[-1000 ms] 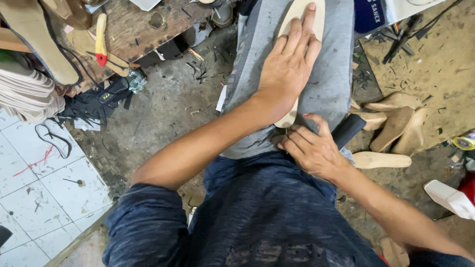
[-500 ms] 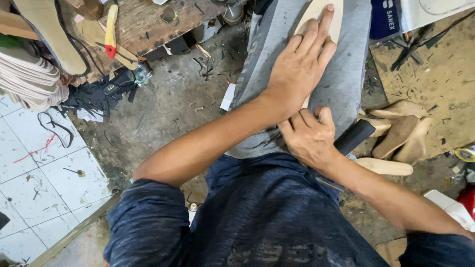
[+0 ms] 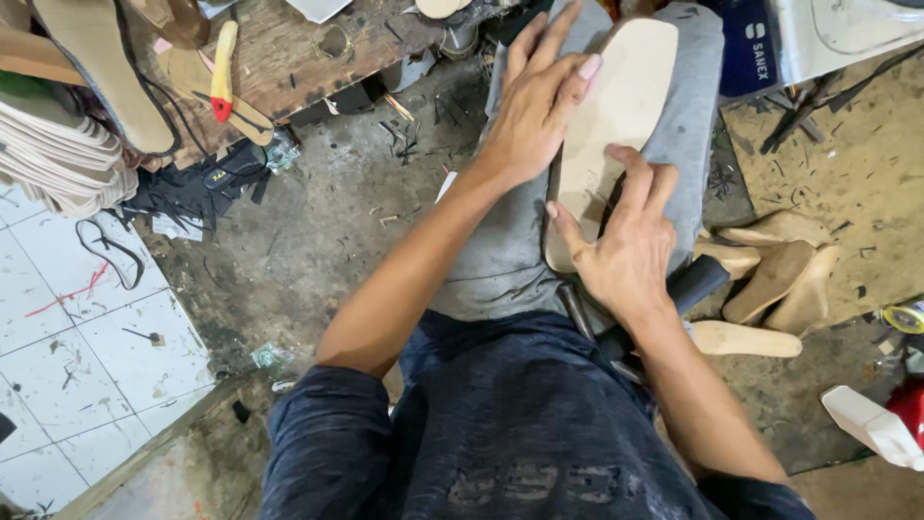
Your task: The person repeatedly picks up a shoe upper and a sole, aligns them, and presses them together by hand. They then place the assembled shoe on a nearby shelf and repeat the process with another pair.
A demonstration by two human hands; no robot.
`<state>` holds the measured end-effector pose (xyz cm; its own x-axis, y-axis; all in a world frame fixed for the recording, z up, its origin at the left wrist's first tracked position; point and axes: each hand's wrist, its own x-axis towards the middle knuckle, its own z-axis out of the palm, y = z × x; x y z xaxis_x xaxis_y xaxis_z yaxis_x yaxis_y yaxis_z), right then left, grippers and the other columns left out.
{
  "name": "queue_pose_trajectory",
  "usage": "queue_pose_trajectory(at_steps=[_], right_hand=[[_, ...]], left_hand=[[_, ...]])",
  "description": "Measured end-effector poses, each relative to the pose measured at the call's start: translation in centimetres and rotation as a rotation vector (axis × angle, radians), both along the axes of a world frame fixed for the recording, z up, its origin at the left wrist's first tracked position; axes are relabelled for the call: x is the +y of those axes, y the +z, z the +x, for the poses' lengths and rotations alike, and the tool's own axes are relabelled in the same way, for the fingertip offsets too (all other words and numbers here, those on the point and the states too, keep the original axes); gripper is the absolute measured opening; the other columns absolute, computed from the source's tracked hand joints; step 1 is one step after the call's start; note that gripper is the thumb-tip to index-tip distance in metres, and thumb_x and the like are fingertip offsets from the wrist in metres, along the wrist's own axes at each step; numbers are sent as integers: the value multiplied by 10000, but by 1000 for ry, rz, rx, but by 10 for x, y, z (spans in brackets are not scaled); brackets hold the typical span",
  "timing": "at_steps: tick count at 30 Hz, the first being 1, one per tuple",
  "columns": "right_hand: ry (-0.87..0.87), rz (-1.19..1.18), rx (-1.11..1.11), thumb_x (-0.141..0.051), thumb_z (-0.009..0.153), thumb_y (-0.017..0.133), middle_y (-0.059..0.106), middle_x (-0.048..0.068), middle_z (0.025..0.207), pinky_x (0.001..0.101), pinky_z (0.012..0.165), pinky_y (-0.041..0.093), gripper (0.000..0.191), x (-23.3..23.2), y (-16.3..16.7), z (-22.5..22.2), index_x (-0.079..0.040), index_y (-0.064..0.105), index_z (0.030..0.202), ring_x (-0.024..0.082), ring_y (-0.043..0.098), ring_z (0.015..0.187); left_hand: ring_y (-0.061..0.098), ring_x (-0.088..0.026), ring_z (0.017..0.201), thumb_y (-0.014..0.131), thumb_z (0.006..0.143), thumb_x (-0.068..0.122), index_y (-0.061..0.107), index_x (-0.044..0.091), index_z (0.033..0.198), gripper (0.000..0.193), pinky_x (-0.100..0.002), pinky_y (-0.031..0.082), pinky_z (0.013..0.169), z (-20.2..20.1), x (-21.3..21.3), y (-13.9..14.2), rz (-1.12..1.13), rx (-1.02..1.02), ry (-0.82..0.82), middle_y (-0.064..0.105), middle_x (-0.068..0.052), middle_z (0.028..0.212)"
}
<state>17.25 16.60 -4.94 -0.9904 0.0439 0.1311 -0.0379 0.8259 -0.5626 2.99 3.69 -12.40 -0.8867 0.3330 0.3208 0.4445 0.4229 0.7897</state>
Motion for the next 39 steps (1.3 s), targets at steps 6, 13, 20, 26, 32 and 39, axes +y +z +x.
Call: queue_pose_trajectory(at_steps=[6, 13, 20, 26, 32, 39], right_hand=[[-213, -201, -33, -44, 886, 764, 546, 160, 1135, 352, 718, 521, 708, 22, 5, 10, -34, 370, 1474, 252, 582, 869], [-149, -255, 1, -24, 839, 857, 557, 141, 1055, 240, 673, 493, 923, 27, -3, 11, -33, 270, 1551, 160, 561, 842], [-142, -876, 29, 84, 1091, 679, 649, 95, 1159, 207, 799, 505, 730, 55, 9, 25, -88, 224, 1636, 101, 597, 935], [-241, -253, -79, 15, 890, 835, 584, 140, 1147, 274, 677, 460, 886, 77, 13, 15, -77, 314, 1601, 162, 546, 866], [-258, -291, 59, -59, 1065, 771, 499, 142, 1199, 257, 772, 479, 413, 85, 3, 22, -3, 576, 1425, 119, 537, 925], [-308, -777, 2, -161, 1173, 503, 604, 11, 875, 214, 594, 298, 238, 86, 6, 24, -31, 671, 1280, 51, 379, 645]], left_hand=[[475, -250, 1403, 403, 1161, 440, 625, 46, 1268, 465, -382, 374, 1223, 29, 15, -13, 479, -204, -142, 547, -92, 1456], [582, -197, 1222, 478, 1116, 442, 444, 71, 1425, 484, -348, 484, 1085, 48, 29, -15, 629, -512, -216, 605, -87, 1281], [547, -197, 1098, 532, 1178, 272, 525, 11, 1391, 336, -346, 467, 1036, 32, 23, -5, 1013, -626, -126, 594, -125, 1200], [542, -201, 1371, 505, 1123, 302, 446, 1, 1531, 510, -367, 432, 1185, -24, -36, 19, 1237, -670, -10, 570, -114, 1481], [580, -240, 1325, 519, 1142, 350, 491, -35, 1504, 529, -414, 481, 1156, -50, -61, 13, 1177, -610, -43, 598, -137, 1449], [645, -294, 1210, 506, 1090, 451, 506, -22, 1453, 596, -462, 553, 1046, -58, -59, -12, 1326, -811, -28, 618, -192, 1367]])
